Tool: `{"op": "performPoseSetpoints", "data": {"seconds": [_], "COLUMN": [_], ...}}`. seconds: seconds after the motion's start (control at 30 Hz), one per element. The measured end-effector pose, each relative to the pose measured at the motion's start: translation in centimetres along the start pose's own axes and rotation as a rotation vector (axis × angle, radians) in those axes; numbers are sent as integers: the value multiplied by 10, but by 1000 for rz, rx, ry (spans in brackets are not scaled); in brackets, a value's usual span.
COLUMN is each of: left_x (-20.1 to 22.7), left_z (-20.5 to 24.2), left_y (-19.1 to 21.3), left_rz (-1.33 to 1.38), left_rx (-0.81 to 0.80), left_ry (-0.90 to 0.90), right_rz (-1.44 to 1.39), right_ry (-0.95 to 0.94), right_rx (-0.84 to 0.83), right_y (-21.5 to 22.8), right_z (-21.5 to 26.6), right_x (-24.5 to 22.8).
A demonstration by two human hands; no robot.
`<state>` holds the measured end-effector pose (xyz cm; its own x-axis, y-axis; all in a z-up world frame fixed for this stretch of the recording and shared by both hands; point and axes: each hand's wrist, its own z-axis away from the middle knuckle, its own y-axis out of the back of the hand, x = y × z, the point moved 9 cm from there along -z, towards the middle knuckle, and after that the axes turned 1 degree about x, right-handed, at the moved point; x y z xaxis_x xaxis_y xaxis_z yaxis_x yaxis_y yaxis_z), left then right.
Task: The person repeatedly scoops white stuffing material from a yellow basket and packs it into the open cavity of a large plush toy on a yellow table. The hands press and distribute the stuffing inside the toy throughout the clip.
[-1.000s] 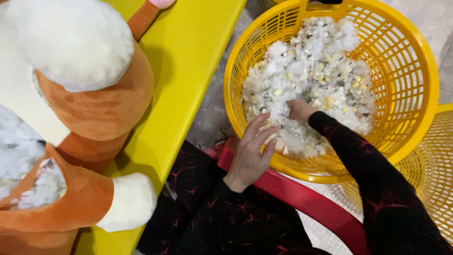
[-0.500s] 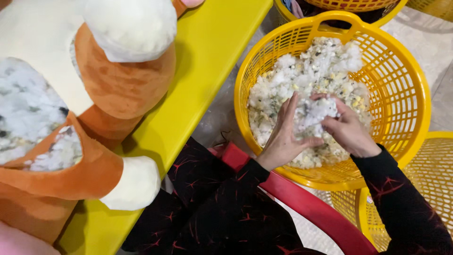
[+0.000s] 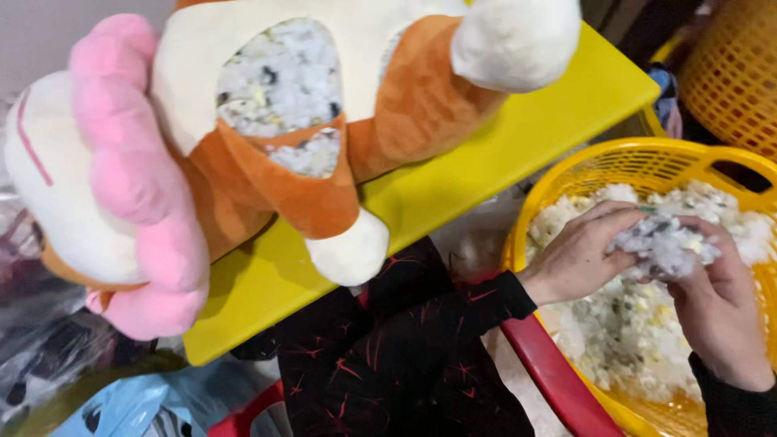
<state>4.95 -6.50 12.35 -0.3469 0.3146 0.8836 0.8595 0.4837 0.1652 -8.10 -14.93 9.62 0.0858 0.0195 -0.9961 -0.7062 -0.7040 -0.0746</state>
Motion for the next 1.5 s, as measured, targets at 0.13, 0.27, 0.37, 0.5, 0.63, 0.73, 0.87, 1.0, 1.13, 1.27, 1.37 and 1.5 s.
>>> {"op": "performPoseSetpoints", "data": {"seconds": [0.13,0.27,0.37,0.5,0.63,0.73,0.87,1.0,1.13,1.27,1.37,1.5], "left_x": [58,111,136,130,112,80,41,-6,-54,-101,-125,-127], "left_z": [2,18,11,17,40,50,40,25,19,-1,4,17], "left_y": [113,253,349,415,401,397,420,435,445,453,467,480], "left_rz": [-276,-503,-788,-1116,-1382,-1535,-1585,-1679,-1624,-1705,-1658,-1672], "left_rx": [55,231,281,332,268,160,70,-105,-205,-263,-264,-329], "left_ry": [-133,-211,-166,93,-72,-66,144,460,700,890,1040,1086], "right_rz": [-110,-229,-279,331,483,482,660,953,1296,1812,2038,1985], "right_ry": [237,286,422,565,954,939,1092,1202,1208,969,670,537], "right_rx": [-225,-476,-646,-479,-335,-309,-396,-581,-792,-891,-941,-887], "right_y": [-107,-247,-359,-449,-462,-449,-461,-491,-523,-529,-515,-509], "right_z": [-26,-72,-114,-158,-146,-136,-124,-133,-163,-203,-232,-255], "right_x": [-58,-107,-131,-117,-123,-109,-101,-78,-43,9,38,40]}}
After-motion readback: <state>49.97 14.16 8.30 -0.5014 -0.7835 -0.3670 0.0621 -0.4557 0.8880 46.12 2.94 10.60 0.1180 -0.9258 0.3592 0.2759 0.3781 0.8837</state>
